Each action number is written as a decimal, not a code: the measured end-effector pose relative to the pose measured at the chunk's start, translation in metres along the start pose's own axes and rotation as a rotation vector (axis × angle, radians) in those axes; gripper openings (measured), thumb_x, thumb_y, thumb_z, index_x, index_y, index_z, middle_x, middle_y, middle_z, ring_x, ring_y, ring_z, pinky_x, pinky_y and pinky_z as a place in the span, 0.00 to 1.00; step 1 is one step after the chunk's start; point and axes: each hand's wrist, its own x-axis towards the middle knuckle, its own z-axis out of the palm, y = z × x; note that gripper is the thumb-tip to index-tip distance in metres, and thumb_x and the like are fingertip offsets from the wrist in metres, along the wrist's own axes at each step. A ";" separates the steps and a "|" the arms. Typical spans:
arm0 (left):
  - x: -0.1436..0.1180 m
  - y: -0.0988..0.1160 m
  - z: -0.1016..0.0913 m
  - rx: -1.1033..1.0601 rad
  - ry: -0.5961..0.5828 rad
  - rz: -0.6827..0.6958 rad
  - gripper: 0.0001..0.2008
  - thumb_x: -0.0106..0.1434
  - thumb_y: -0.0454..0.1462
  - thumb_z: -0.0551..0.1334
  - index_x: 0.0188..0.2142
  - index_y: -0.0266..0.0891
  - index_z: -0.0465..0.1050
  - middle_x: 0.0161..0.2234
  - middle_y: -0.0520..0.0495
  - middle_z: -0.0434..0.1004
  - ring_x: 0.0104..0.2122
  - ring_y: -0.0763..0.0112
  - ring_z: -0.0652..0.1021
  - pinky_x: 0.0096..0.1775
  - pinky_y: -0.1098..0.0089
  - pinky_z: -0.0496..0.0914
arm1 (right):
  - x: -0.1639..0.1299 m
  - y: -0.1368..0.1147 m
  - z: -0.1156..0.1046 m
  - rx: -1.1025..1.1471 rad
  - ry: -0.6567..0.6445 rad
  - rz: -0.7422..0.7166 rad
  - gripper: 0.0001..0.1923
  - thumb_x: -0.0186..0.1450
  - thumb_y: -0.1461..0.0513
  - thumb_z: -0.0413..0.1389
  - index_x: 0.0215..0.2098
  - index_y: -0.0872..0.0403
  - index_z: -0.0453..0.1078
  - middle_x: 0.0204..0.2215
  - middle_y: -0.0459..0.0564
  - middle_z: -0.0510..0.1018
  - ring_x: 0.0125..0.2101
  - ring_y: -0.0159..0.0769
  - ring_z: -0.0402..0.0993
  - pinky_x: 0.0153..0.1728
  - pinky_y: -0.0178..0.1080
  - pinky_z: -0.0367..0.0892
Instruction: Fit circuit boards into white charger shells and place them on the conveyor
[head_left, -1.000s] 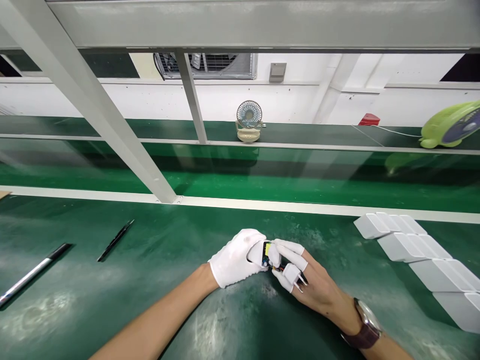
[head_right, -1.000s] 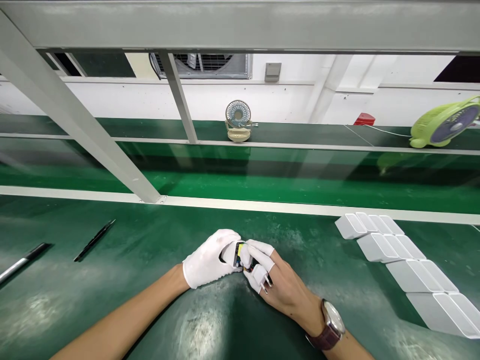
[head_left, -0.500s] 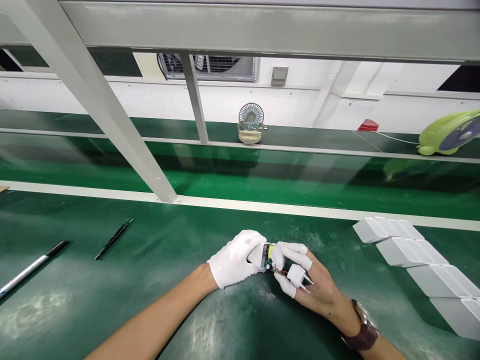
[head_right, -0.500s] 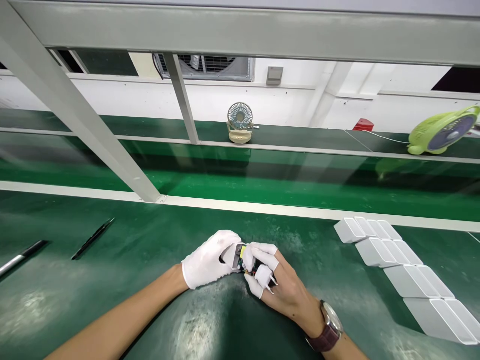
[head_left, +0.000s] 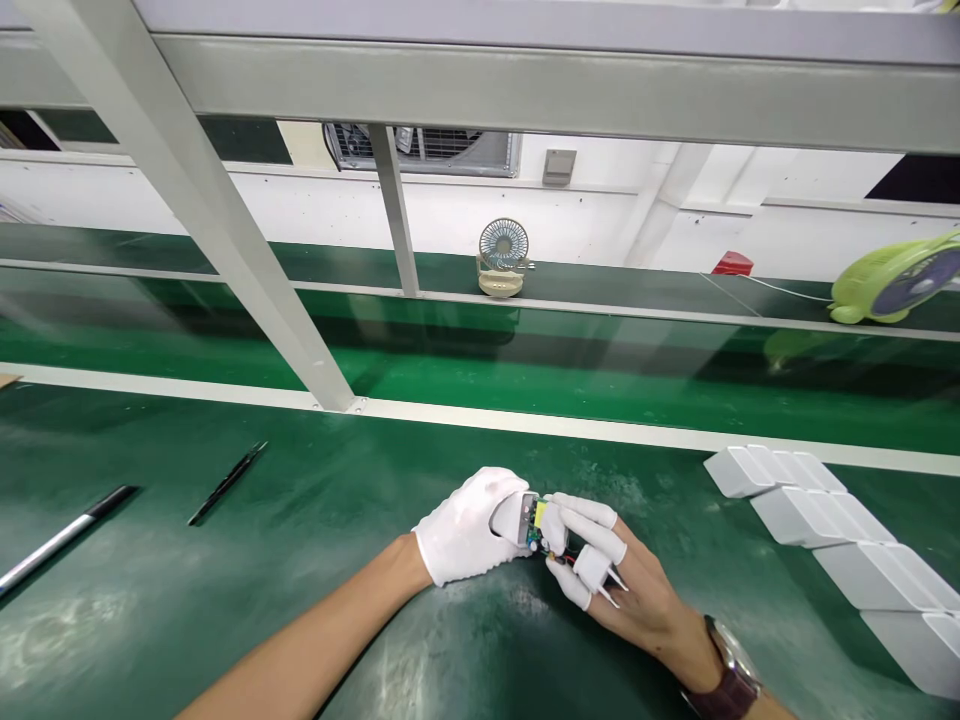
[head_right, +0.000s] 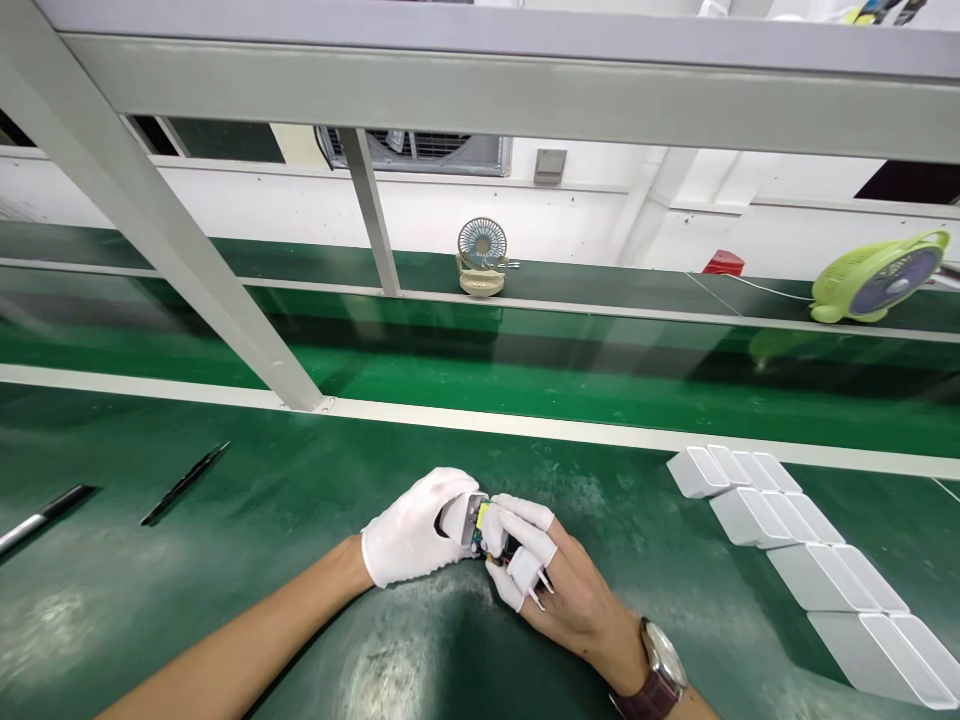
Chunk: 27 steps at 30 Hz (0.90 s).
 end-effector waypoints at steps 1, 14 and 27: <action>0.000 0.001 0.000 0.001 -0.003 -0.006 0.32 0.53 0.39 0.73 0.55 0.41 0.65 0.49 0.39 0.73 0.50 0.56 0.76 0.51 0.57 0.74 | -0.001 0.001 0.000 -0.006 0.000 0.002 0.34 0.65 0.72 0.58 0.67 0.58 0.55 0.59 0.66 0.66 0.60 0.47 0.66 0.54 0.45 0.71; 0.000 0.001 -0.001 0.013 -0.014 -0.013 0.31 0.52 0.41 0.73 0.54 0.41 0.65 0.48 0.40 0.73 0.47 0.57 0.76 0.48 0.58 0.75 | -0.003 0.006 0.007 -0.020 -0.005 -0.023 0.34 0.65 0.73 0.57 0.67 0.59 0.55 0.59 0.66 0.67 0.59 0.47 0.67 0.55 0.45 0.70; 0.003 0.007 -0.003 0.026 -0.019 0.020 0.26 0.54 0.38 0.71 0.52 0.40 0.68 0.46 0.40 0.75 0.46 0.57 0.77 0.48 0.60 0.74 | -0.011 0.012 0.011 -0.024 -0.039 0.027 0.33 0.66 0.70 0.57 0.67 0.58 0.55 0.60 0.65 0.66 0.61 0.47 0.66 0.57 0.46 0.69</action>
